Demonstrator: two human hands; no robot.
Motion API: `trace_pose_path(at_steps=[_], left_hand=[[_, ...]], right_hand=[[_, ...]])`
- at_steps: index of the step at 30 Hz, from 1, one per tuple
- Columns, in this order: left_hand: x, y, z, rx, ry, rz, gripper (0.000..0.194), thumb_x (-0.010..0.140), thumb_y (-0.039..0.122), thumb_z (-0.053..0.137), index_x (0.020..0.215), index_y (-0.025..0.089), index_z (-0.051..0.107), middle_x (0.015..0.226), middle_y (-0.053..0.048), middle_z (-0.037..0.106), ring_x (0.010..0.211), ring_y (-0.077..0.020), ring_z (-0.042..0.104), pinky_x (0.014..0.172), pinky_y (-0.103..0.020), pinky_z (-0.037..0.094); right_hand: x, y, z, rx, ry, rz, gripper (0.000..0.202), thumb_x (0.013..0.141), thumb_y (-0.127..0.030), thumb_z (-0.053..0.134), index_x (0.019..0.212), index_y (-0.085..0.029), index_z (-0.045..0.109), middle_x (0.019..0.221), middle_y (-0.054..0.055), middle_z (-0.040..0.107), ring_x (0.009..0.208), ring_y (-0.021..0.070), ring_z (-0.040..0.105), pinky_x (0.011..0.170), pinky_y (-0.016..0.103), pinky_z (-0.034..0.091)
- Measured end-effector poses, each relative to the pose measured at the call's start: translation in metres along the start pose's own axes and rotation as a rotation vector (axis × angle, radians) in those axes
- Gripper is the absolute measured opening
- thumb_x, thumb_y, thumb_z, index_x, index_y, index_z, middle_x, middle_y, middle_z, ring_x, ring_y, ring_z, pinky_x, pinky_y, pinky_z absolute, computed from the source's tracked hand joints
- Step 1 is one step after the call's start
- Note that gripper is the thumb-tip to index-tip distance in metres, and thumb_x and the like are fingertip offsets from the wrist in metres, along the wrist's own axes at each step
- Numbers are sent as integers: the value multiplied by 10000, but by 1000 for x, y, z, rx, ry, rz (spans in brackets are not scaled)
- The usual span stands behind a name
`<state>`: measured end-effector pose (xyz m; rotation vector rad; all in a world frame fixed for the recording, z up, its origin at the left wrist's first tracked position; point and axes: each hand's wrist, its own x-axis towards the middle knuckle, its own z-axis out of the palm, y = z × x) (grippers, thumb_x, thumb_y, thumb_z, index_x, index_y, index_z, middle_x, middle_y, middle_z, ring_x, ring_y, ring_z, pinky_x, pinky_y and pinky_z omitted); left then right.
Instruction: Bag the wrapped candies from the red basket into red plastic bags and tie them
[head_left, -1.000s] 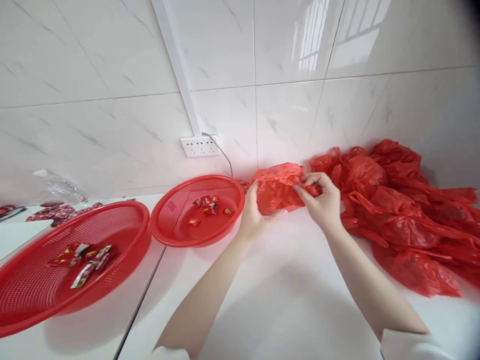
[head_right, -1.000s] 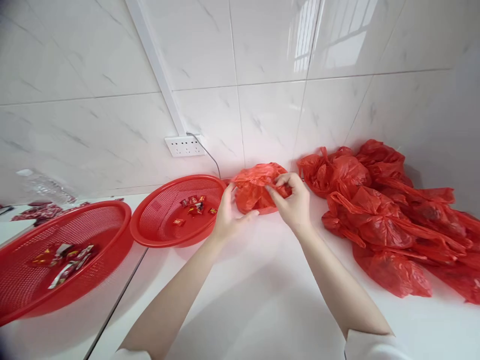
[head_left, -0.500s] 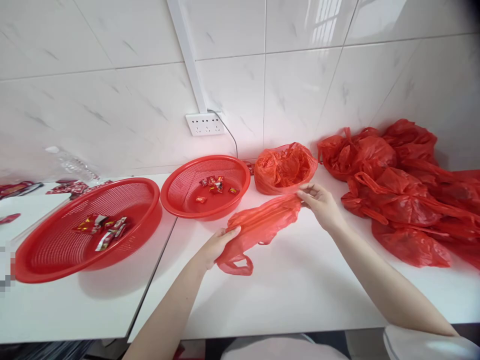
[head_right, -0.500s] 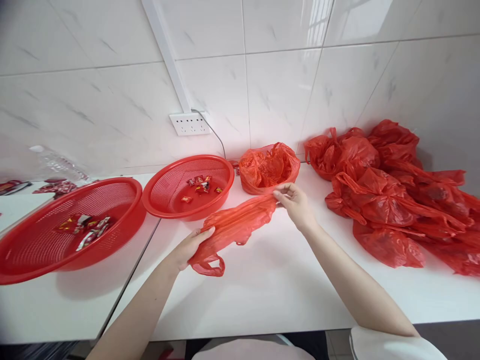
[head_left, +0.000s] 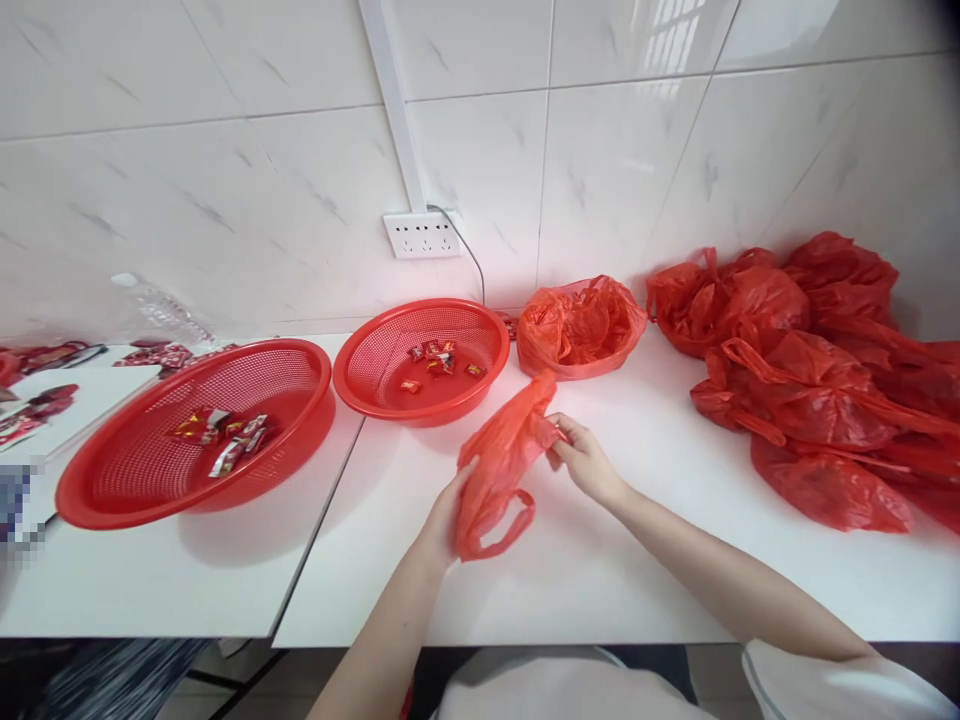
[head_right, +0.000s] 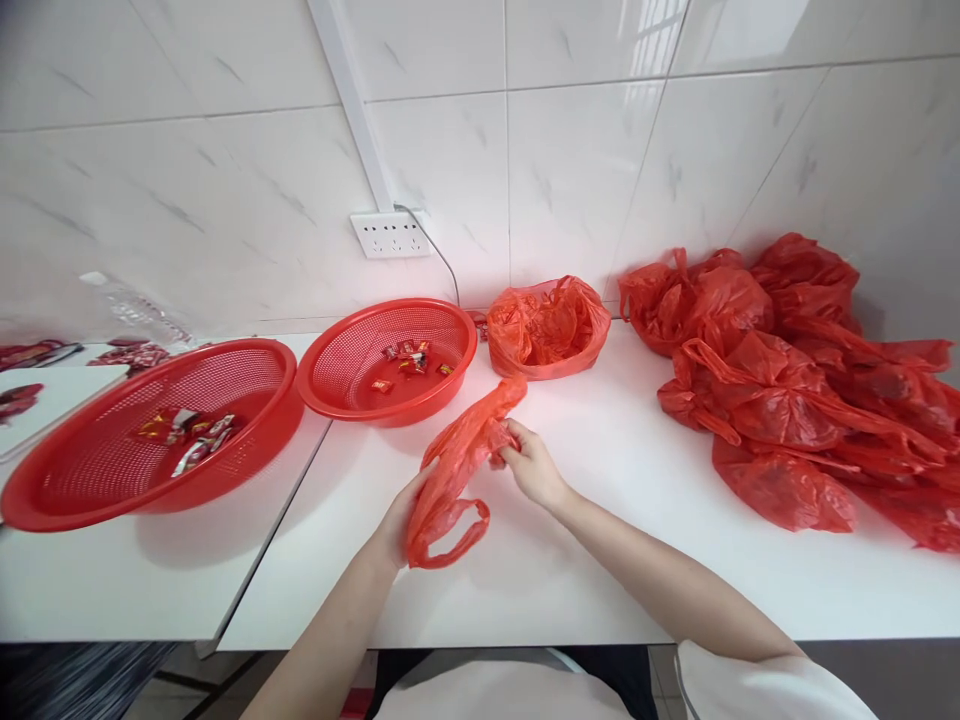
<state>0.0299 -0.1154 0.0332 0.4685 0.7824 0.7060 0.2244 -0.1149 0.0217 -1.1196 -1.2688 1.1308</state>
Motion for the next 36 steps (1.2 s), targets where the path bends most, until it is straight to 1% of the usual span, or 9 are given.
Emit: trace_pose_path(at_steps=[7, 13, 16, 19, 21, 23, 25, 32, 36], left_hand=[[-21, 25, -39, -134, 211, 205, 199, 825, 238, 647, 1019, 193, 640, 980, -52, 722, 851, -213, 700, 760, -356, 571], [-26, 40, -65, -119, 468, 304, 76, 832, 123, 558, 865, 149, 620, 782, -33, 679, 643, -128, 655, 606, -227, 546], [-32, 47, -53, 51, 630, 489, 91, 853, 211, 548, 920, 175, 598, 961, -59, 649, 837, -149, 655, 719, -249, 544], [-45, 45, -13, 515, 796, 953, 334, 815, 282, 648, 1137, 264, 558, 1363, -40, 475, 1276, -193, 453, 1024, -312, 418], [-51, 39, 19, 870, 623, 1219, 269, 853, 266, 591, 1122, 253, 586, 1313, -59, 523, 1257, -223, 467, 1073, -370, 363], [-52, 31, 46, 1248, 209, 1133, 204, 900, 221, 493, 1052, 243, 628, 1158, -74, 624, 1132, -228, 556, 1004, -362, 414], [-46, 25, 60, 1475, 12, 969, 266, 925, 194, 396, 1057, 231, 625, 1072, -89, 657, 1035, -236, 599, 912, -346, 446], [-6, 39, 32, 1873, 204, 518, 215, 886, 218, 444, 916, 164, 649, 629, -86, 579, 612, -281, 605, 695, -399, 445], [-5, 41, 29, 1892, 273, 570, 298, 910, 327, 443, 988, 142, 663, 573, -80, 543, 616, -300, 601, 731, -443, 452]], right_hand=[[6, -32, -49, -95, 90, 52, 209, 864, -362, 516, 938, -180, 588, 500, -91, 342, 423, 65, 265, 425, 204, 206], [-4, -58, -66, -71, 120, 11, 325, 876, -446, 515, 734, -169, 609, 573, 4, 548, 505, 125, 507, 488, 253, 416], [-3, -78, -63, -137, 98, -100, 217, 809, -295, 558, 641, -168, 611, 733, 41, 635, 675, 151, 579, 642, 272, 485], [5, -99, -51, -118, 6, -23, 199, 776, -217, 482, 633, -170, 612, 693, 36, 651, 678, 162, 606, 685, 287, 498], [14, -109, -40, -90, -81, 59, 231, 771, -223, 436, 638, -163, 615, 648, 41, 646, 648, 167, 617, 667, 291, 502], [22, -114, -29, -101, -141, 94, 237, 758, -229, 423, 667, -150, 627, 661, 54, 655, 648, 172, 625, 656, 291, 504], [27, -114, -22, -121, -168, 87, 227, 748, -223, 423, 681, -144, 625, 662, 54, 650, 646, 170, 621, 661, 293, 504], [29, -94, -42, 15, 16, 112, 266, 742, -182, 430, 974, -176, 561, 465, -81, 399, 441, 106, 383, 468, 223, 345], [32, -91, -60, 217, 106, 254, 304, 729, -169, 442, 1013, -177, 549, 572, -48, 509, 480, 113, 477, 490, 237, 427]])
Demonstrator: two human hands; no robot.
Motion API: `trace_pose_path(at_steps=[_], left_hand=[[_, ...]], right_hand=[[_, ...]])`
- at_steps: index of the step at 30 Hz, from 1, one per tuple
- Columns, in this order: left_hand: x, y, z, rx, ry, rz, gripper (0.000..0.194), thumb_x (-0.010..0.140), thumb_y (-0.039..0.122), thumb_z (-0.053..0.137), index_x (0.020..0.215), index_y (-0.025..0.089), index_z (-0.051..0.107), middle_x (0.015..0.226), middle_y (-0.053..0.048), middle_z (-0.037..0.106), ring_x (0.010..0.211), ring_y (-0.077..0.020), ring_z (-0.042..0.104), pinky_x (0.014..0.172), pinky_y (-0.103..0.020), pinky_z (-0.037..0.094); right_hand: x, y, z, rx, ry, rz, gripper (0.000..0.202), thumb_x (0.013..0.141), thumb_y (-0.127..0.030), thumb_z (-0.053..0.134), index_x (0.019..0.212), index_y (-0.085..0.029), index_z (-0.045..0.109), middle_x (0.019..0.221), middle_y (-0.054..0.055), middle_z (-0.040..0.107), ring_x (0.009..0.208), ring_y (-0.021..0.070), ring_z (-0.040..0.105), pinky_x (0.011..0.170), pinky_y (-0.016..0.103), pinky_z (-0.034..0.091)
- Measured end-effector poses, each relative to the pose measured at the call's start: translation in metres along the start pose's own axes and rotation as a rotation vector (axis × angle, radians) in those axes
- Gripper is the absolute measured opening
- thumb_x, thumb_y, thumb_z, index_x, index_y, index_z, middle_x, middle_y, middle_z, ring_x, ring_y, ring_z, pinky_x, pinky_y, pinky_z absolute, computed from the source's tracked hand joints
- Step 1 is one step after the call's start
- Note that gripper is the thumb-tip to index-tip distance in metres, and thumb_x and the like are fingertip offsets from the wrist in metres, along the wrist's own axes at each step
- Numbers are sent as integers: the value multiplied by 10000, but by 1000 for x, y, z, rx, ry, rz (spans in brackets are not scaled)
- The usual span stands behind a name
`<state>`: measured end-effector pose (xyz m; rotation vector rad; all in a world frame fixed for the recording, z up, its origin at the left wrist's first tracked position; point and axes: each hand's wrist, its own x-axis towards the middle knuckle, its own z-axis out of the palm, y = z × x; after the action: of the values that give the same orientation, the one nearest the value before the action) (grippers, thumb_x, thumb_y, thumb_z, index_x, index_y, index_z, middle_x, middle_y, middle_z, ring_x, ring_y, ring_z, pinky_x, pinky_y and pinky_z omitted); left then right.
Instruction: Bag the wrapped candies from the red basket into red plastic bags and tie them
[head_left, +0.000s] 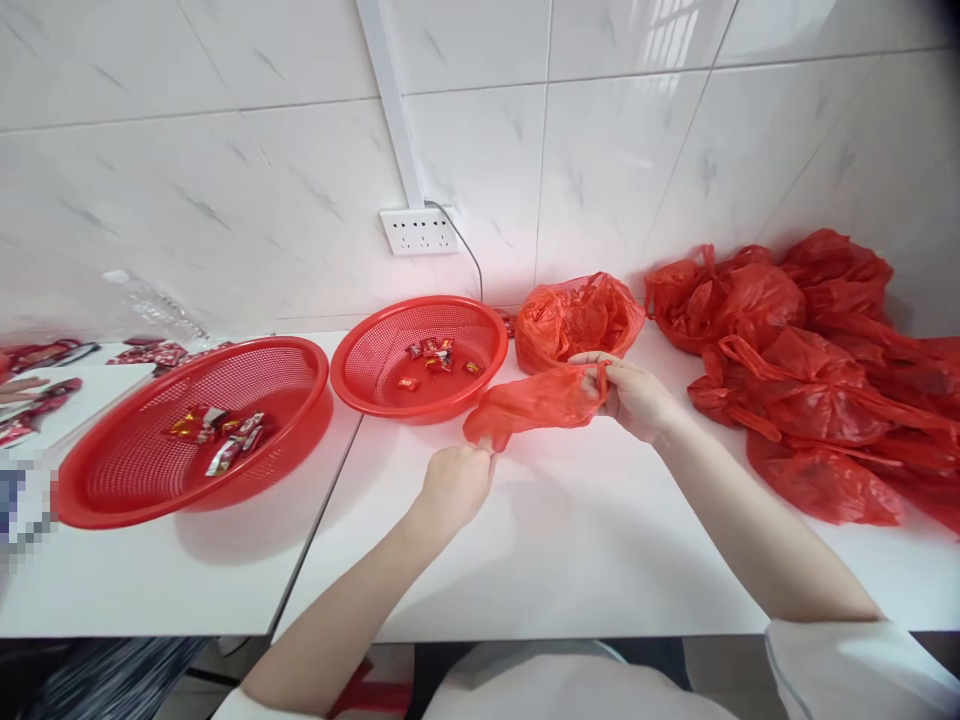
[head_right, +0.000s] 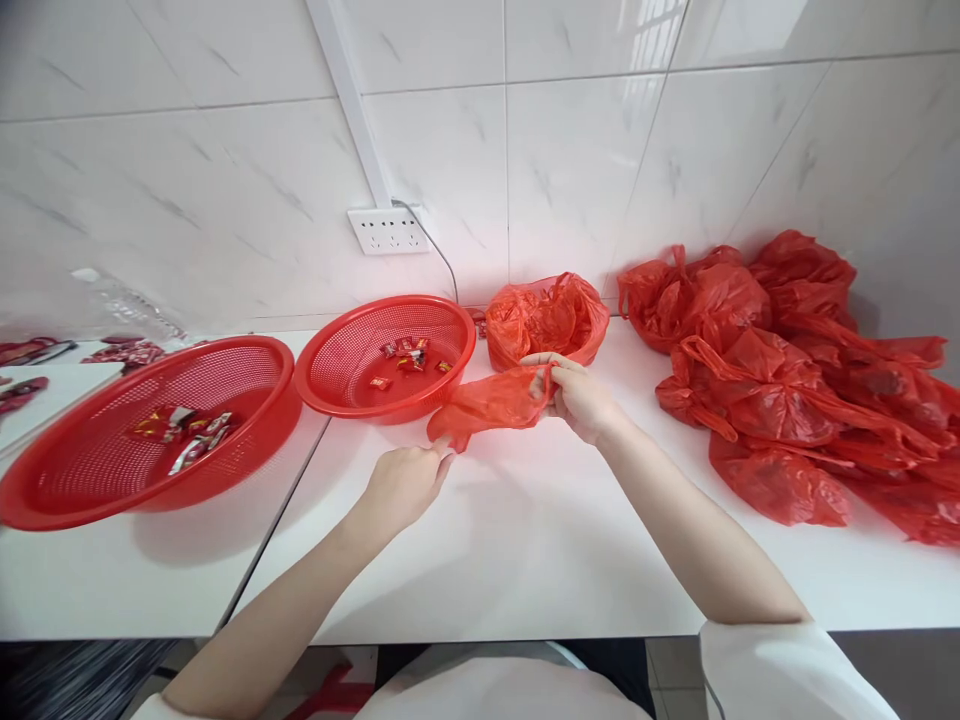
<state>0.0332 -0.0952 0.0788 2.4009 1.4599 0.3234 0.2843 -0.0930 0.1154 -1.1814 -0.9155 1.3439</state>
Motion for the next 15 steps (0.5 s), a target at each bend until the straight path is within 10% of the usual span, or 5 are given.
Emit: trace_pose_path(at_steps=[7, 15], left_hand=[[-7, 34, 3, -265, 60, 407, 409, 935, 165, 301, 1255, 200, 553, 1215, -126, 614, 1168, -255, 546, 998, -374, 406], [10, 32, 13, -386, 13, 245, 395, 871, 154, 394, 1217, 199, 580, 911, -124, 669, 947, -311, 641, 886, -431, 447]], right_hand=[[-2, -3, 5, 119, -116, 122, 299, 843, -216, 412, 1099, -193, 565, 816, 53, 697, 608, 166, 652, 577, 320, 559], [-8, -3, 10, 127, -181, 140, 296, 880, -270, 380, 1110, -188, 547, 1008, 110, 714, 702, 190, 697, 456, 254, 511]])
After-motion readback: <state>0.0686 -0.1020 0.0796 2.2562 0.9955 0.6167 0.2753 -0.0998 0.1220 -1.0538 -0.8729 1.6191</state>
